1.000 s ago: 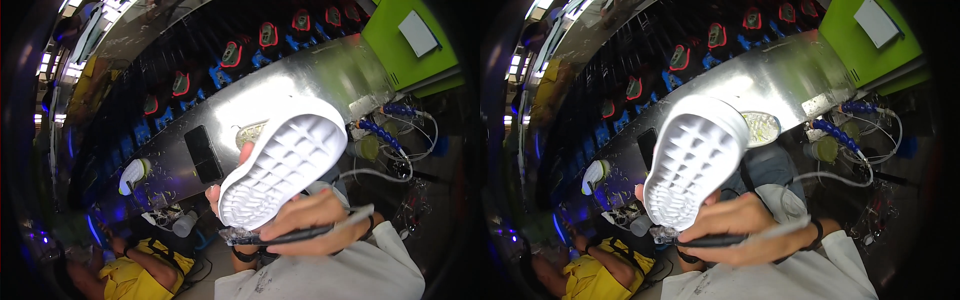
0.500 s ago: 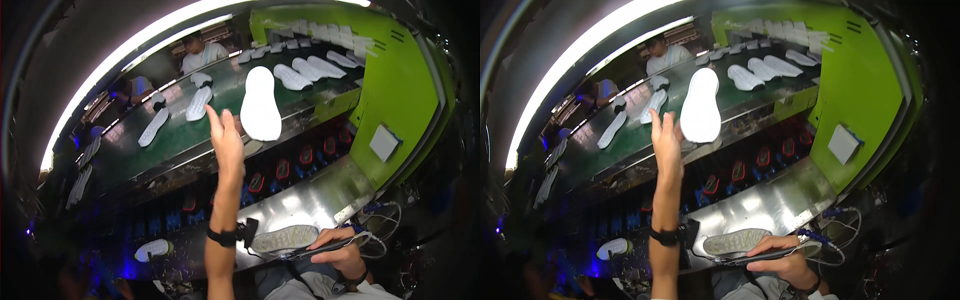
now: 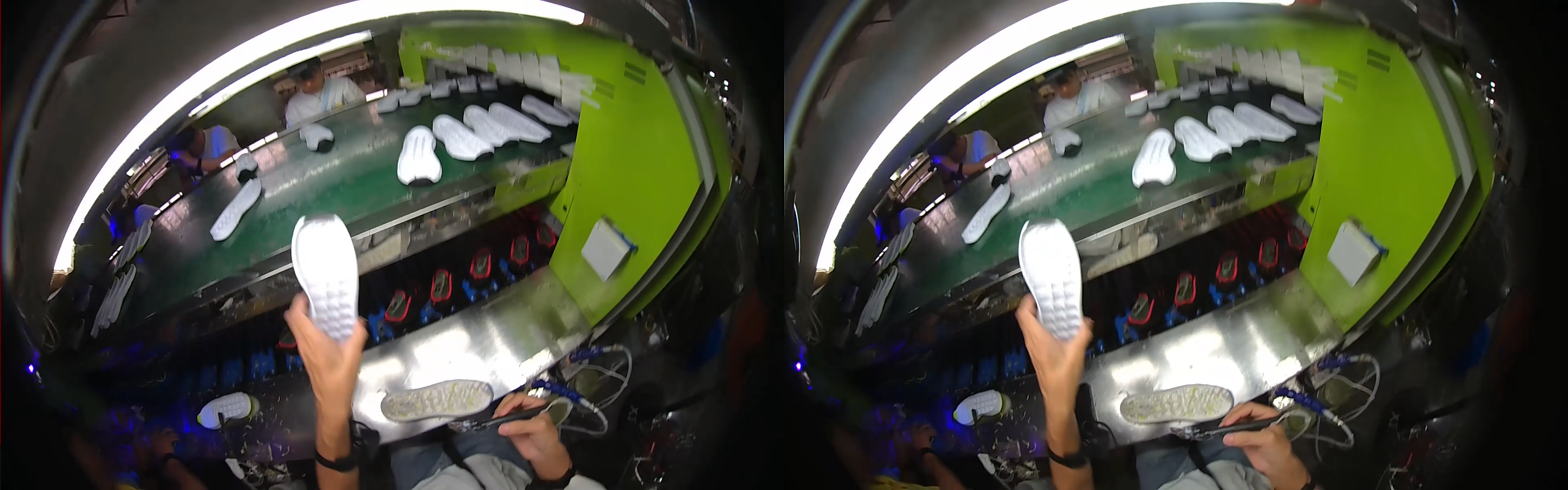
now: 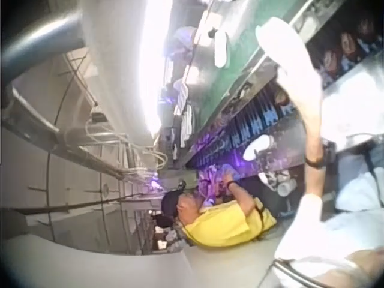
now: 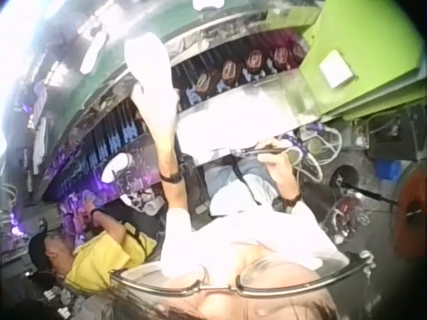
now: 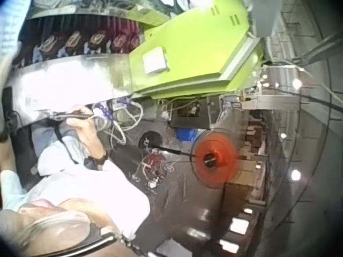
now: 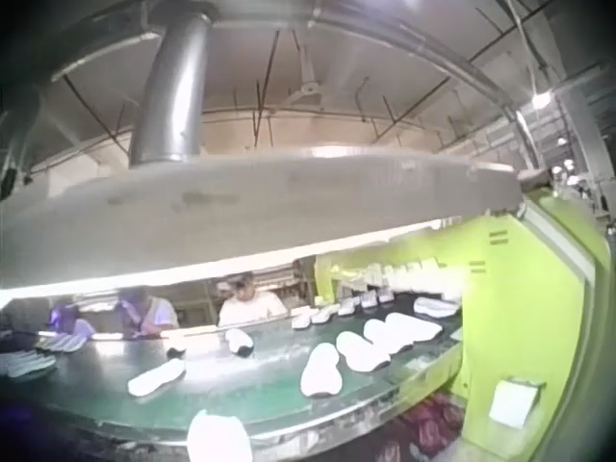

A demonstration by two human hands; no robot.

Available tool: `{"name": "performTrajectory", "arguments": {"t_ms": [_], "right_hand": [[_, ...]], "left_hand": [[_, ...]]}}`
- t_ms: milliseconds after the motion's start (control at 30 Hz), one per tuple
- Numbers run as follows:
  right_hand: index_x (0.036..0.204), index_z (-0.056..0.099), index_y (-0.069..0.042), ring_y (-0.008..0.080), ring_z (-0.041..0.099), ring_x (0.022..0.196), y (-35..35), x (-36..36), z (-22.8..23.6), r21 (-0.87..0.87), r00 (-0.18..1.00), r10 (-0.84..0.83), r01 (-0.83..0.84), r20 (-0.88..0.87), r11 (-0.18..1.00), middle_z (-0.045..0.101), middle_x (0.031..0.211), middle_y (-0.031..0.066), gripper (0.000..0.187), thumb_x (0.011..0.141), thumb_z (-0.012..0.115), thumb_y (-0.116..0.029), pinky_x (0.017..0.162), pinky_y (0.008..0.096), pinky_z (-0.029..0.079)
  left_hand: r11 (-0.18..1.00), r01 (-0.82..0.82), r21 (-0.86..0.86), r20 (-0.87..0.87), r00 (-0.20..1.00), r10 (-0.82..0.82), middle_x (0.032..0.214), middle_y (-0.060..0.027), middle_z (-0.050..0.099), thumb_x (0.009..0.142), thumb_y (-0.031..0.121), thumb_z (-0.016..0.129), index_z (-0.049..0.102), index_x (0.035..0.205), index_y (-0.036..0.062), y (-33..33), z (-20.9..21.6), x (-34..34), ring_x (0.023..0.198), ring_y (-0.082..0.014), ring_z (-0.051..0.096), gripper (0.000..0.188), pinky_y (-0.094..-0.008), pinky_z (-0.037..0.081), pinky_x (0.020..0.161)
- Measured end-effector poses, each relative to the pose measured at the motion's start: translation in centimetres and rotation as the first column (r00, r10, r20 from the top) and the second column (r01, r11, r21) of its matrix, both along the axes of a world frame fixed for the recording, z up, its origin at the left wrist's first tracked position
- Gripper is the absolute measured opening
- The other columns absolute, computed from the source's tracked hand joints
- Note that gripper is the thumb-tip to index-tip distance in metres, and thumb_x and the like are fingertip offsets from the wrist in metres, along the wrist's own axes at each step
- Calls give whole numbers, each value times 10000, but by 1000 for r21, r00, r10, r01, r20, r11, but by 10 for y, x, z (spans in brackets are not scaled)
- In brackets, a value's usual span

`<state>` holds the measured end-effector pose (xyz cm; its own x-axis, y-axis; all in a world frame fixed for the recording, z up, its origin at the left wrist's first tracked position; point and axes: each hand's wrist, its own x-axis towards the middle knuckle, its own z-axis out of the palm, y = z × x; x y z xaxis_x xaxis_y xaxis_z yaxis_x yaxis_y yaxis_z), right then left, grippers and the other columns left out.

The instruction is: Applying primer or adhesive to the underside of shoe soles using a specialized brush at a manufacturing station.

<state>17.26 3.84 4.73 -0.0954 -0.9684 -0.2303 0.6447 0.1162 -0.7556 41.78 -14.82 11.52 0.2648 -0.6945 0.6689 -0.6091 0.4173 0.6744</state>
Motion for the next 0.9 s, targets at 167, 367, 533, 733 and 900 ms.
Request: {"name": "performTrajectory", "arguments": {"t_ms": [167, 367, 533, 733, 900], "right_hand": [[852, 675, 36, 173, 612, 760, -16, 4, -6, -41, 963, 22, -34, -270, 999, 646, 877, 112, 248, 630, 727, 133, 693, 256, 476], [915, 718, 16, 171, 678, 747, -29, 23, -6, -297, 621, -62, -282, -782, 912, 688, 877, 119, 238, 692, 785, 63, 635, 249, 522], [959, 697, 15, 218, 689, 764, -53, 84, -7, -219, 590, 106, -452, -800, 864, 679, 866, 134, 212, 752, 746, 11, 656, 285, 542], [982, 699, 15, 239, 691, 774, -21, 83, -11, -176, 742, 320, -504, -589, 846, 679, 930, 136, 216, 774, 748, -17, 684, 324, 557], [998, 729, -23, 200, 706, 840, 12, 79, -7, -305, 650, 143, -525, -747, 795, 697, 896, 103, 270, 731, 749, 10, 743, 291, 566]], "left_hand": [[263, 934, 241, -941, 158, 300, 1127, -132, 668, 1031, 209, 505, 508, 1312, -55, 155, -142, 12, 988, -226, 680, 386, -335, 555, 868], [321, 919, 229, -946, 132, 297, 1375, -221, 505, 1045, 370, 404, 274, 1484, 36, 241, -143, 9, 1139, -334, 613, 567, -445, 558, 893], [371, 925, 86, -969, -10, 248, 1275, -206, 580, 1020, 528, 274, 367, 1424, 9, 267, -145, 18, 1031, -287, 657, 664, -379, 559, 837], [622, 767, -157, -904, -365, 222, 1126, -161, 649, 945, 348, 320, 536, 1249, -18, 252, -137, 8, 1058, -253, 637, 523, -389, 513, 921], [674, 738, 5, -949, -209, 237, 1097, -218, 617, 953, 503, 306, 471, 1299, -57, 209, -122, -31, 873, -299, 637, 679, -411, 538, 756]]}}
